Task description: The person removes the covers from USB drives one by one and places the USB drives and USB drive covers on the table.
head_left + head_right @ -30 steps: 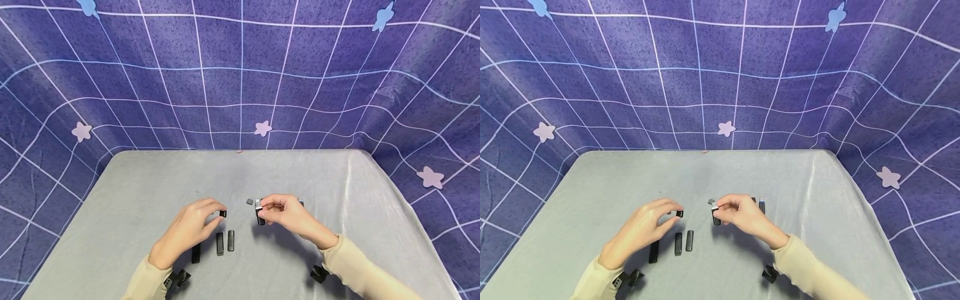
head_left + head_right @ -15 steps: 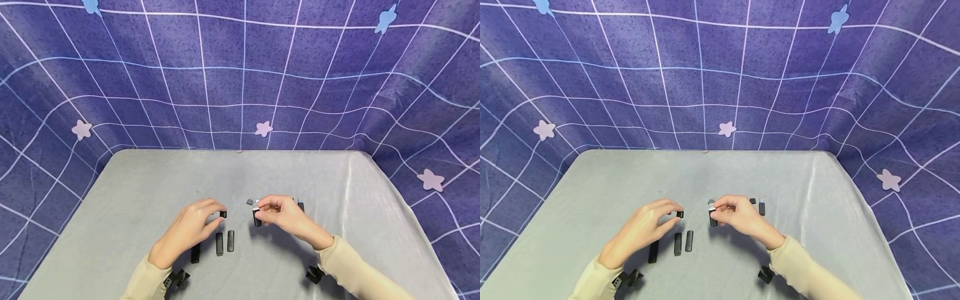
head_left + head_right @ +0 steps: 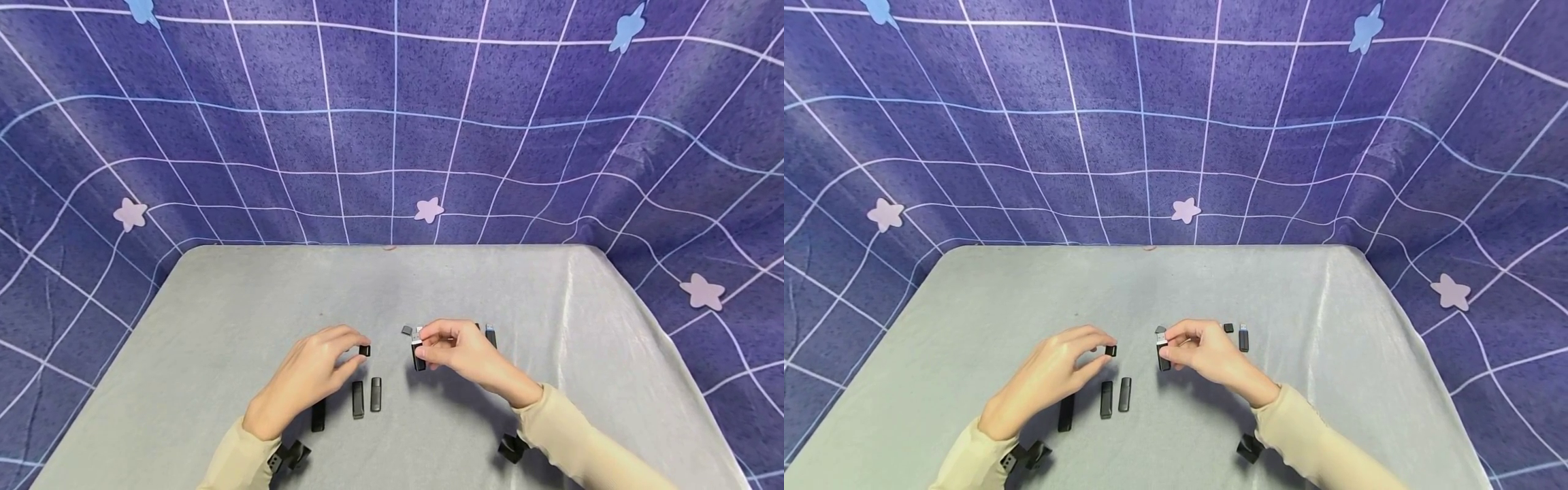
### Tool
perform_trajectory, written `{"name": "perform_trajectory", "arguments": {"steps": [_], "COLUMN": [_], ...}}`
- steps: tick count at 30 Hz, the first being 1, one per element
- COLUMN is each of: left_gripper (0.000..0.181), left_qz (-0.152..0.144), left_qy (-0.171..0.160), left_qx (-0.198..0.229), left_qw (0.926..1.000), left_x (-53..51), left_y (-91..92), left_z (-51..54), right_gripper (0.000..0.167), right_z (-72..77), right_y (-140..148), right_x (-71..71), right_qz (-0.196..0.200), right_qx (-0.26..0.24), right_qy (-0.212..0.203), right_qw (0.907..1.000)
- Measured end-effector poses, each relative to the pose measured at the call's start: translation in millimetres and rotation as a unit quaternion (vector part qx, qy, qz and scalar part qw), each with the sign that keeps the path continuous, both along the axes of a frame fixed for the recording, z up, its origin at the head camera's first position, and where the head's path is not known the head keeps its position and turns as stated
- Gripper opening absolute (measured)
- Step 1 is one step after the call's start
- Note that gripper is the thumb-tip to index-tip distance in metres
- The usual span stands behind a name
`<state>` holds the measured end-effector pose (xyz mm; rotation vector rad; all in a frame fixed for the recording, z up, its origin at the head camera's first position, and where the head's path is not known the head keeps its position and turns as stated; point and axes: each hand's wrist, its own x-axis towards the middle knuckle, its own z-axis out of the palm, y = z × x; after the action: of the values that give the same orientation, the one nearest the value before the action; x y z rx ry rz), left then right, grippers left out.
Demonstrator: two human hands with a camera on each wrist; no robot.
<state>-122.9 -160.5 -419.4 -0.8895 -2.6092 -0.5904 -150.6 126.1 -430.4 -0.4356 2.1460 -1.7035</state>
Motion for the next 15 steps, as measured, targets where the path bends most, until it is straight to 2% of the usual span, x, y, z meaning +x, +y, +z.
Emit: {"name": "perform_trajectory", "arguments": {"steps": [15], "left_gripper": [0.018], "left_qz": [0.006], "left_qy": [-0.004], "left_qx": [-0.006], "left_qw": [1.0000], "left_x": [-1.2], "left_y": [-0.2], "left_z": [-2.3], "right_gripper": [0.029], "right_z": [-3.1], "right_y": [-0.4], "right_x": [-2.1], "right_qz": [0.004], "right_qx": [-0.020], "right_qy": [-0.006], "right_qw": [0.9998]}}
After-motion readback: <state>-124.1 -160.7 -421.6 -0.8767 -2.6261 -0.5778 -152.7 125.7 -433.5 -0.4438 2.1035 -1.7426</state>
